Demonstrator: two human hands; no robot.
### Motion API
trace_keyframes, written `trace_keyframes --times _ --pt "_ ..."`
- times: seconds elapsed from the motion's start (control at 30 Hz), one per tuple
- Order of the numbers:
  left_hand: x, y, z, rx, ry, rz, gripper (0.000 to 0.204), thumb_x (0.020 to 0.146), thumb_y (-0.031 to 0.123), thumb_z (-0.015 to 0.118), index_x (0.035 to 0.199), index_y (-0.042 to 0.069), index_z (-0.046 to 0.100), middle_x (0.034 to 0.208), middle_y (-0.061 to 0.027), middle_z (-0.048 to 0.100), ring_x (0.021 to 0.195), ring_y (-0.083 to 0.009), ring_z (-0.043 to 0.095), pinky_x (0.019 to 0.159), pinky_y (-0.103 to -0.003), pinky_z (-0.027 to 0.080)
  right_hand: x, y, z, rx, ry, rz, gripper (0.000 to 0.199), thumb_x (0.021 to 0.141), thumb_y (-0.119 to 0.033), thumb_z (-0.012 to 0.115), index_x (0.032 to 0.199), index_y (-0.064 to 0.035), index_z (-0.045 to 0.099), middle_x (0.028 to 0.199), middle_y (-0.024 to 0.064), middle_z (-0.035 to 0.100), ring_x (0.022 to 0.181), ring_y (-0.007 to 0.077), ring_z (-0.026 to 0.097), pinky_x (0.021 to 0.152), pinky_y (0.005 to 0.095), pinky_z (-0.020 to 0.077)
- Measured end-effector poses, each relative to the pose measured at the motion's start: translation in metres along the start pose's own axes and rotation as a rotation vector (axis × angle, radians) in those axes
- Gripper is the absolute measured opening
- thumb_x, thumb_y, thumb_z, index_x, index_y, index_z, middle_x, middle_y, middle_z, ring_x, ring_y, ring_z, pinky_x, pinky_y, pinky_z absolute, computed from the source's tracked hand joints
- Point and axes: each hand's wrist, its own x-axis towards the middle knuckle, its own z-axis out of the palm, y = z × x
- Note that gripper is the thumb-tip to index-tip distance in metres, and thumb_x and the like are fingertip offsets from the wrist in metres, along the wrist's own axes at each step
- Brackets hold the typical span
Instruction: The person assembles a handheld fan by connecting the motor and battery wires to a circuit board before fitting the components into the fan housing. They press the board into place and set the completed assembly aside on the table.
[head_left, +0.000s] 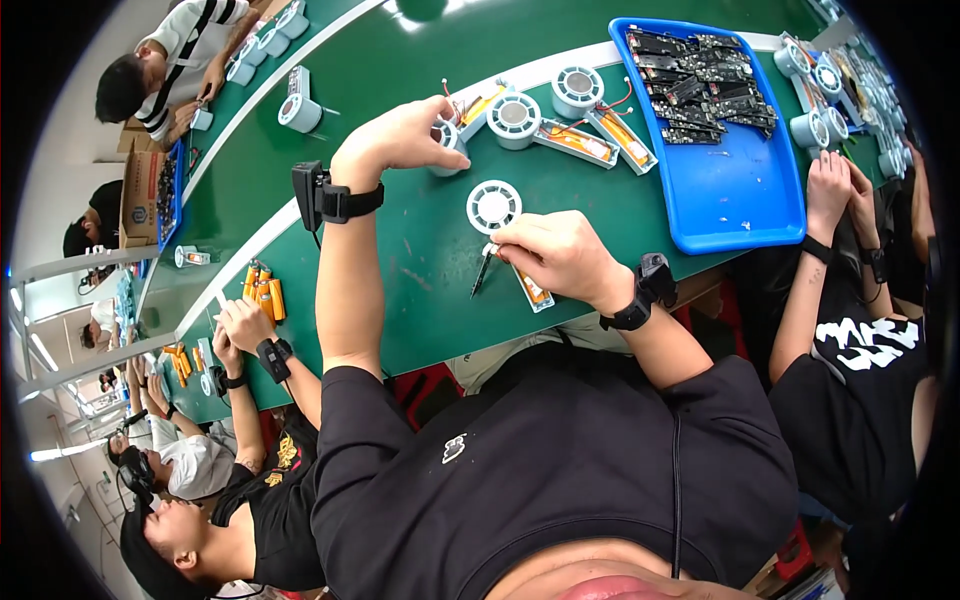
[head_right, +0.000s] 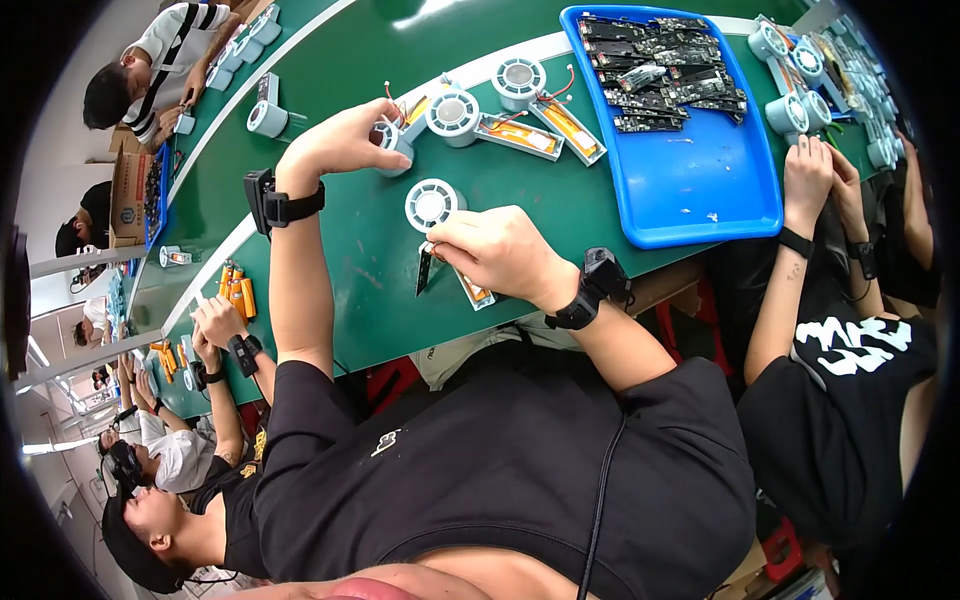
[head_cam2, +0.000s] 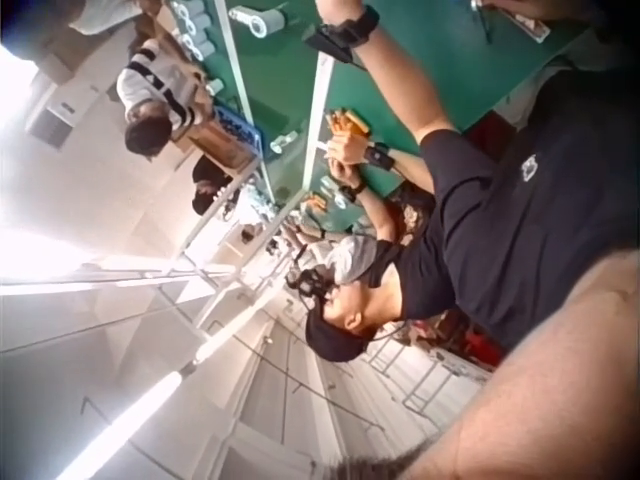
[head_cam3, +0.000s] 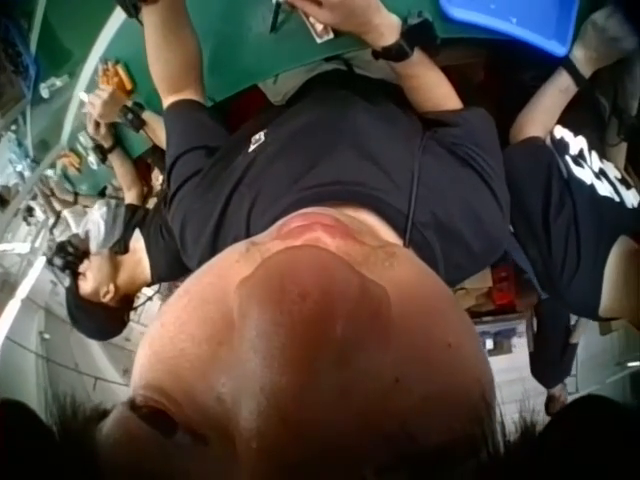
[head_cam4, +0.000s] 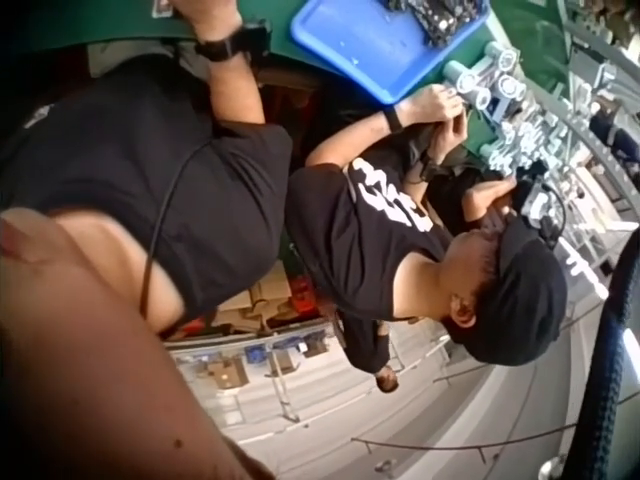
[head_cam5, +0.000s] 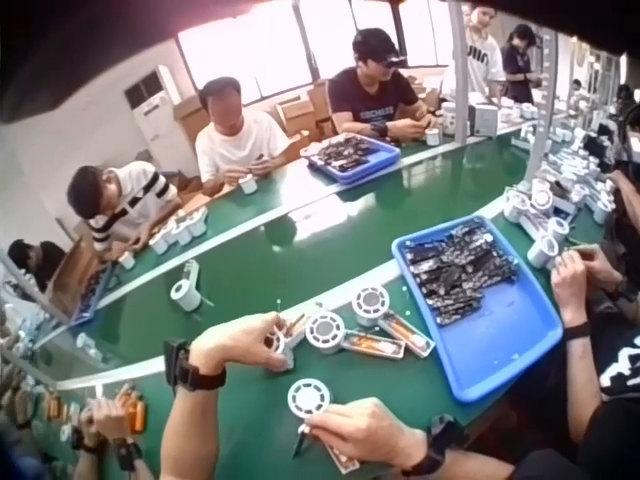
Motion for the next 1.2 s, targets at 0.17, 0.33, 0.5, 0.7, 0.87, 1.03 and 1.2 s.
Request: trace_keyframes --times 0.17,0.33,0.5,0.7,0.87,1.03,1.2 --pt "-0.015 0.019 0.019 -0.101 0.073 0.021 0.068 0.079 0.04 0.087 0.13 0.003 0.06 0.097 -0.0129 0.069 0.09 -0.0232 0.067 0.08 -0.035 0.054 0.0 -0.002 -0.002 0.015 -0.028 0.029 0.015 0.082 -0.003 0.078 0.096 -0.0039 0.071 0.085 0.0102 0.073 0.07 0.0274 0.071 0.061 0.0349 0.0557" --pt "-0.046 0.018 0.034 0.006 0.482 0.075 0.063 0.083 0.039 0.085 0.128 0.002 0.06 0.097 -0.0125 0.07 0.086 -0.0219 0.068 0.077 -0.035 0.055 -0.001 -0.003 -0.002 0.026 -0.066 0.062 0.013 0.084 -0.002 0.075 0.095 -0.0034 0.07 0.086 0.0109 0.072 0.071 0.028 0.071 0.062 0.0349 0.0552" --pt "-0.132 0.051 0.058 -0.246 0.392 -0.115 0.055 0.088 0.034 0.082 0.126 0.001 0.059 0.097 -0.0109 0.071 0.081 -0.021 0.069 0.074 -0.033 0.056 0.001 -0.005 -0.005 0.098 -0.095 0.158 0.011 0.085 0.002 0.071 0.096 -0.0021 0.069 0.087 0.012 0.07 0.074 0.0279 0.071 0.064 0.0345 0.0549" --pt "-0.155 0.079 0.129 -0.864 0.238 -0.082 0.044 0.093 0.012 0.076 0.129 -0.001 0.054 0.097 -0.0077 0.07 0.081 -0.0143 0.069 0.071 -0.027 0.055 0.002 -0.007 0.001 0.099 -0.168 0.115 0.012 0.087 0.004 0.069 0.098 -0.0015 0.068 0.089 0.0116 0.069 0.077 0.0246 0.07 0.065 0.0329 0.0543" --pt "-0.157 0.071 0.142 -1.24 0.201 -0.154 0.05 0.094 0.005 0.074 0.137 0.0 0.049 0.098 -0.0071 0.069 0.083 -0.0126 0.068 0.07 -0.026 0.055 -0.008 -0.013 -0.008 0.114 0.0 0.16 0.006 0.095 -0.006 0.068 0.098 0.0 0.068 0.09 0.0098 0.069 0.078 0.0193 0.068 0.066 0.0305 0.0527" --pt "-0.149 0.082 0.127 -1.337 0.169 0.031 0.052 0.092 0.007 0.075 0.136 0.001 0.048 0.094 -0.0106 0.071 0.079 -0.0195 0.071 0.068 -0.029 0.056 -0.021 -0.019 -0.027 0.35 -0.276 0.434 0.025 0.104 -0.023 0.061 0.103 0.0008 0.068 0.088 0.0068 0.067 0.075 0.014 0.062 0.066 0.0288 0.0494" --pt "-0.142 0.079 0.088 -0.747 0.135 0.189 0.059 0.087 -0.003 0.073 0.14 0.009 0.051 0.101 -0.0092 0.069 0.089 -0.0207 0.069 0.079 -0.031 0.056 -0.012 -0.021 -0.038 0.611 -0.505 0.734 0.032 0.105 -0.03 0.059 0.108 0.0019 0.064 0.086 0.0057 0.065 0.075 0.0113 0.059 0.067 0.0283 0.0478"
